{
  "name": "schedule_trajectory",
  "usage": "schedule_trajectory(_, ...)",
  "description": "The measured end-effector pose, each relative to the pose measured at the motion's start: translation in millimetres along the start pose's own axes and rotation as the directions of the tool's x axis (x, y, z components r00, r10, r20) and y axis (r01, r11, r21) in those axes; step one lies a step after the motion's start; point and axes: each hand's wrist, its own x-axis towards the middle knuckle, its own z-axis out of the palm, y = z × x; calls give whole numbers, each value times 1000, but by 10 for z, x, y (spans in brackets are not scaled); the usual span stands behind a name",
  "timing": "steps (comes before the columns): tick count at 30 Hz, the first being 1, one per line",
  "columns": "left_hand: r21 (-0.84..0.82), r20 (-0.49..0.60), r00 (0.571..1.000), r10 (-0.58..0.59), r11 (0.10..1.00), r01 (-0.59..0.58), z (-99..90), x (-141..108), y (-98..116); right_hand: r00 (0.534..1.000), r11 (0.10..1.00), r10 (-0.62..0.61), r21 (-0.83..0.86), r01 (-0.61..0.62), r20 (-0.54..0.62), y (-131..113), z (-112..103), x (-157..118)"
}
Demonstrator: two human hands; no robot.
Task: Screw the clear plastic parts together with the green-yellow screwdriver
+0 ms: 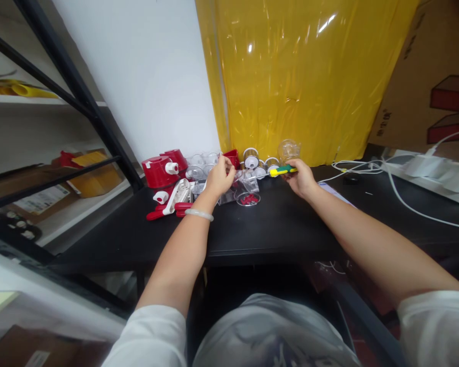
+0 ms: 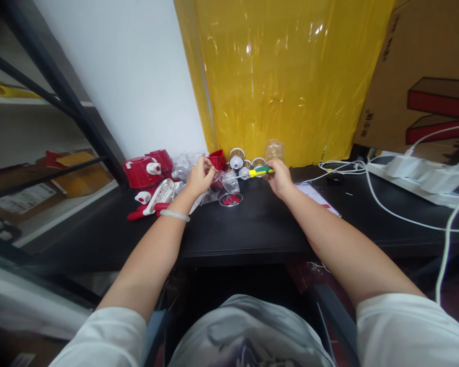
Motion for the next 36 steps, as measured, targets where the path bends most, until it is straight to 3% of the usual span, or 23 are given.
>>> schedule_trajectory(6, -7, 4, 1000, 8, 1000, -8, -2, -2, 3, 999, 996, 43, 76, -41, -19, -7, -6, -5)
schedule_trajectory(18, -7, 14, 1000, -3, 1000, 3, -12, -2, 6, 998, 996, 59, 71, -58, -16, 1, -4, 9)
schedule_trajectory(30, -11, 8, 1000, 8, 1000, -8, -4, 2, -10, 999, 996, 37, 87, -34, -29, -1, -4, 11)
schedule_trajectory(36, -4, 6, 1000, 0, 1000, 0, 14, 6, -34, 999, 999, -45, 5, 45, 0, 33, -13, 18)
